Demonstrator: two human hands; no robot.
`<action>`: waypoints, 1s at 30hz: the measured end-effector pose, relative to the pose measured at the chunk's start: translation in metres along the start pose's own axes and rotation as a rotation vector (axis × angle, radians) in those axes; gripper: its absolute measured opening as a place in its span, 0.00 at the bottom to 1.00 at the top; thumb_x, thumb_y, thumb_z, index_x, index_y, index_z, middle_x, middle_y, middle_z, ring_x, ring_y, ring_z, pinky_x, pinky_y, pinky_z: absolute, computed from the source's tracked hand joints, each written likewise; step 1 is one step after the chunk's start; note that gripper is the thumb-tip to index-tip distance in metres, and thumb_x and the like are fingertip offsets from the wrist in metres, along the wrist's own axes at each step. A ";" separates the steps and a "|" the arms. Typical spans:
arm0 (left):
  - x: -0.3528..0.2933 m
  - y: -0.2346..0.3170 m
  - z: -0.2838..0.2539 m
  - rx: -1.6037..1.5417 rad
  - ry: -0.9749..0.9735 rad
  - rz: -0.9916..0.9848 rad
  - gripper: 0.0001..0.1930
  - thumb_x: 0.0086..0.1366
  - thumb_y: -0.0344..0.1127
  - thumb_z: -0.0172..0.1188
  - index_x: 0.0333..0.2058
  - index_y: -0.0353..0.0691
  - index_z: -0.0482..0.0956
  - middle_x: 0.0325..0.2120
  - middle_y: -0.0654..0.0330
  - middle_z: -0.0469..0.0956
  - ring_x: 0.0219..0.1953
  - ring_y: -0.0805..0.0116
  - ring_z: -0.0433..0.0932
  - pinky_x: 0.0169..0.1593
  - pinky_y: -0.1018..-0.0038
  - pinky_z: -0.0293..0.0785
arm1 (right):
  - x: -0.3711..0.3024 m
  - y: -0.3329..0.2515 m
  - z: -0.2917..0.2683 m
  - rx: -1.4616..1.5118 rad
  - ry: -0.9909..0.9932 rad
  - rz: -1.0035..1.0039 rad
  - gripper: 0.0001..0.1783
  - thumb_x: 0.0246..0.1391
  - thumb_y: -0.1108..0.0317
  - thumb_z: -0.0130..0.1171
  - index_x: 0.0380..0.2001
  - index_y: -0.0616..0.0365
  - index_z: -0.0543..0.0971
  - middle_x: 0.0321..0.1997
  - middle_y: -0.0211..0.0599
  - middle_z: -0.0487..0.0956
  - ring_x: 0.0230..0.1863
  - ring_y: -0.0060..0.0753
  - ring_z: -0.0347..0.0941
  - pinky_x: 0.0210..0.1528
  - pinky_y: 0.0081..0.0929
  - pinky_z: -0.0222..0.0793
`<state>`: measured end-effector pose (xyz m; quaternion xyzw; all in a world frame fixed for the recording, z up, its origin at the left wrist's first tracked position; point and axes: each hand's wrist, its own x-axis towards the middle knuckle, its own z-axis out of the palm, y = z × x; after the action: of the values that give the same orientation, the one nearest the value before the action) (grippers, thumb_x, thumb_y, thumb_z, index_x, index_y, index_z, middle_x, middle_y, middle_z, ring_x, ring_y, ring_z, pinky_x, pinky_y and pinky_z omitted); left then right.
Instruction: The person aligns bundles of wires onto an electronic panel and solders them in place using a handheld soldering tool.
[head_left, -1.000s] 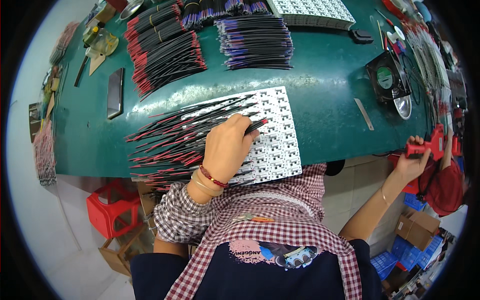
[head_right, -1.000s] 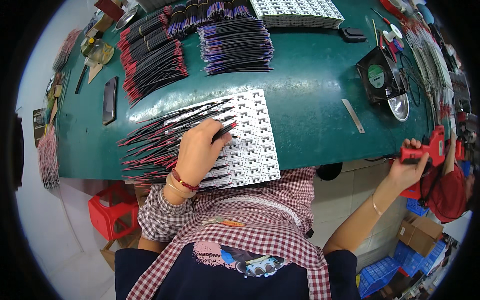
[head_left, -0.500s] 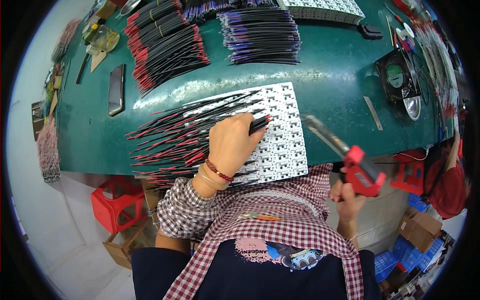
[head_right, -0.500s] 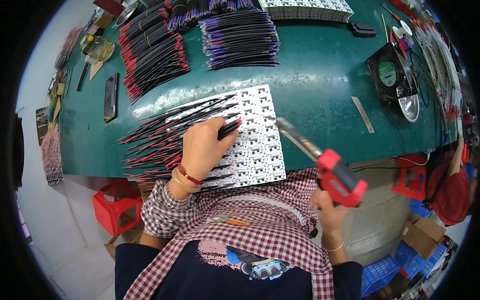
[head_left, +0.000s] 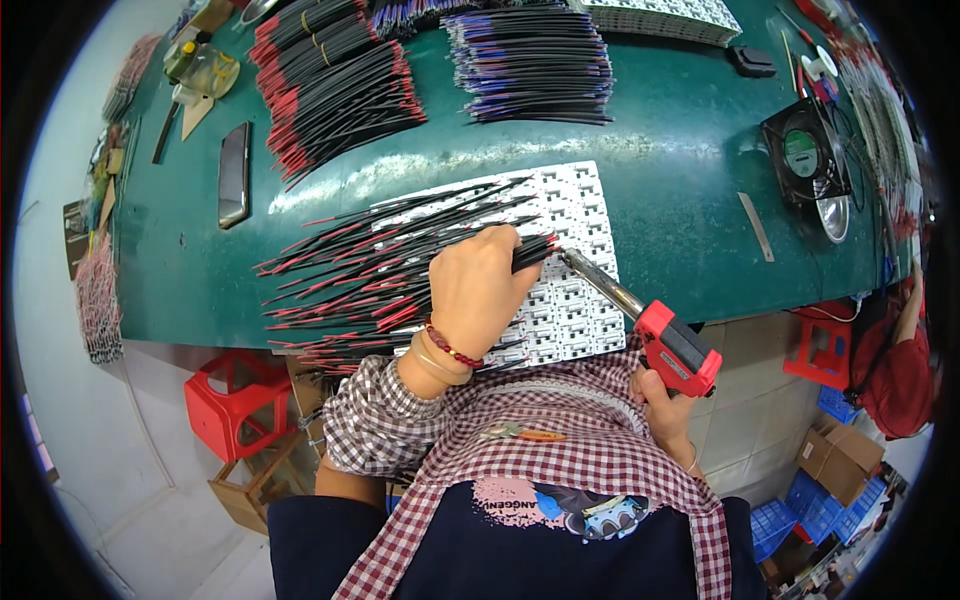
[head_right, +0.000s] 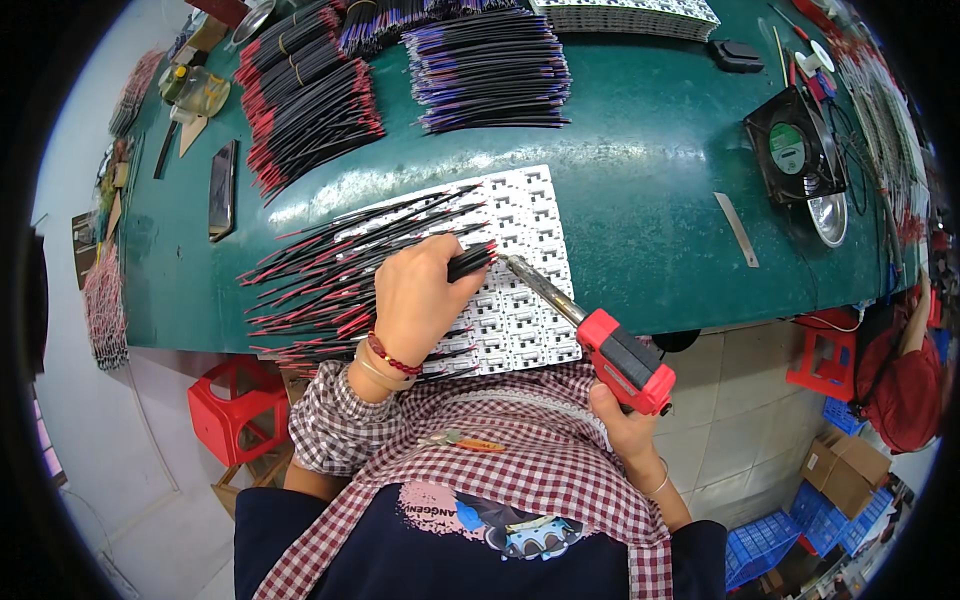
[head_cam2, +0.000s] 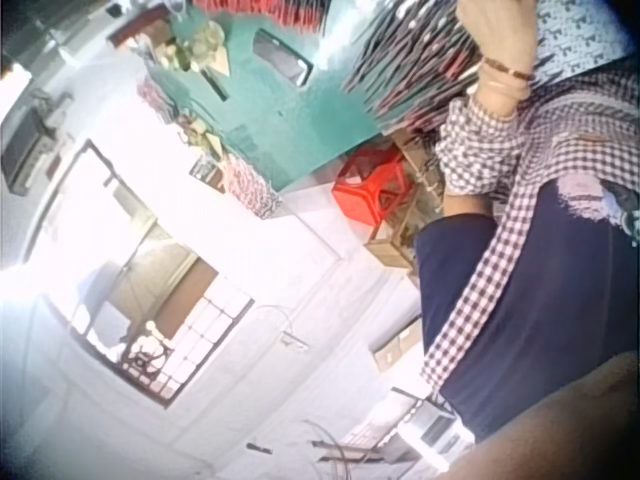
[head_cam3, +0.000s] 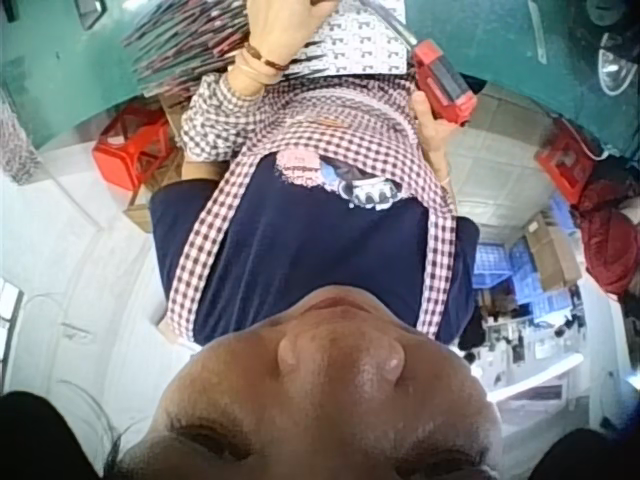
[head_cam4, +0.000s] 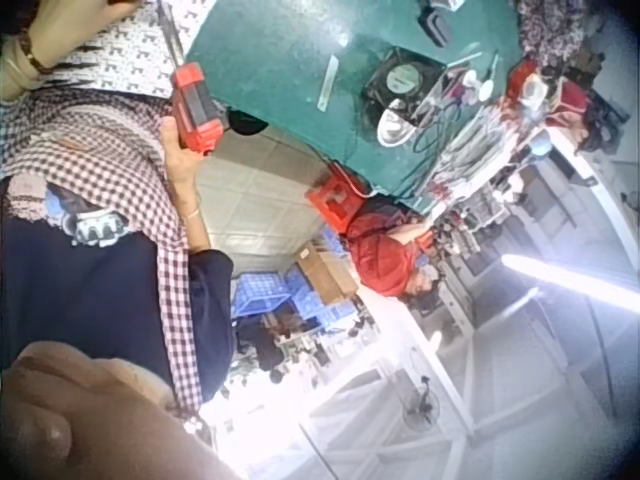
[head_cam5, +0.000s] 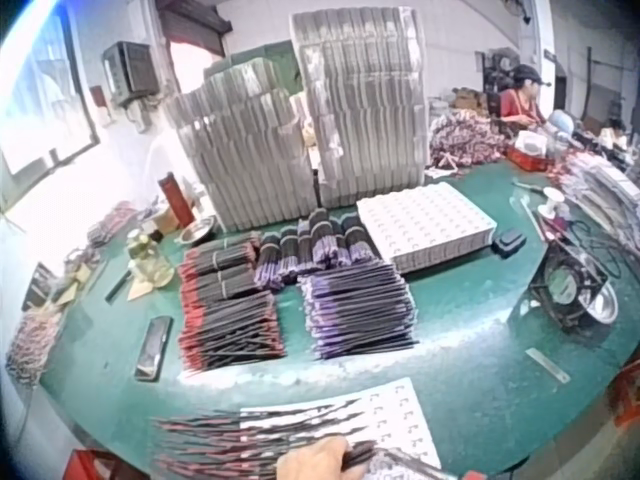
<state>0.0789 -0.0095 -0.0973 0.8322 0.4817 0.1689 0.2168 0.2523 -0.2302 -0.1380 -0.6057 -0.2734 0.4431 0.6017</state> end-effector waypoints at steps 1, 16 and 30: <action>0.000 0.000 0.000 -0.009 -0.001 -0.002 0.12 0.49 0.37 0.68 0.21 0.37 0.75 0.21 0.54 0.77 0.24 0.52 0.77 0.27 0.62 0.70 | -0.001 0.001 0.000 0.000 -0.001 0.002 0.13 0.53 0.72 0.61 0.42 0.64 0.74 0.26 0.28 0.74 0.24 0.18 0.68 0.27 0.20 0.66; 0.000 0.000 -0.002 0.023 -0.065 -0.011 0.13 0.50 0.39 0.67 0.24 0.37 0.75 0.22 0.53 0.78 0.24 0.52 0.78 0.28 0.61 0.73 | 0.003 -0.028 0.010 0.054 -0.038 -0.001 0.24 0.59 0.61 0.56 0.53 0.66 0.67 0.19 0.34 0.68 0.17 0.24 0.63 0.23 0.27 0.65; 0.013 0.000 -0.006 0.044 -0.108 0.111 0.12 0.54 0.37 0.63 0.26 0.36 0.72 0.19 0.51 0.76 0.24 0.48 0.76 0.28 0.59 0.71 | -0.009 -0.021 0.012 -0.080 -0.067 0.093 0.17 0.60 0.65 0.53 0.45 0.68 0.68 0.18 0.35 0.69 0.16 0.24 0.64 0.21 0.25 0.63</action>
<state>0.0824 0.0035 -0.0915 0.8701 0.4258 0.1250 0.2144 0.2418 -0.2295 -0.1144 -0.6264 -0.2824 0.4792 0.5461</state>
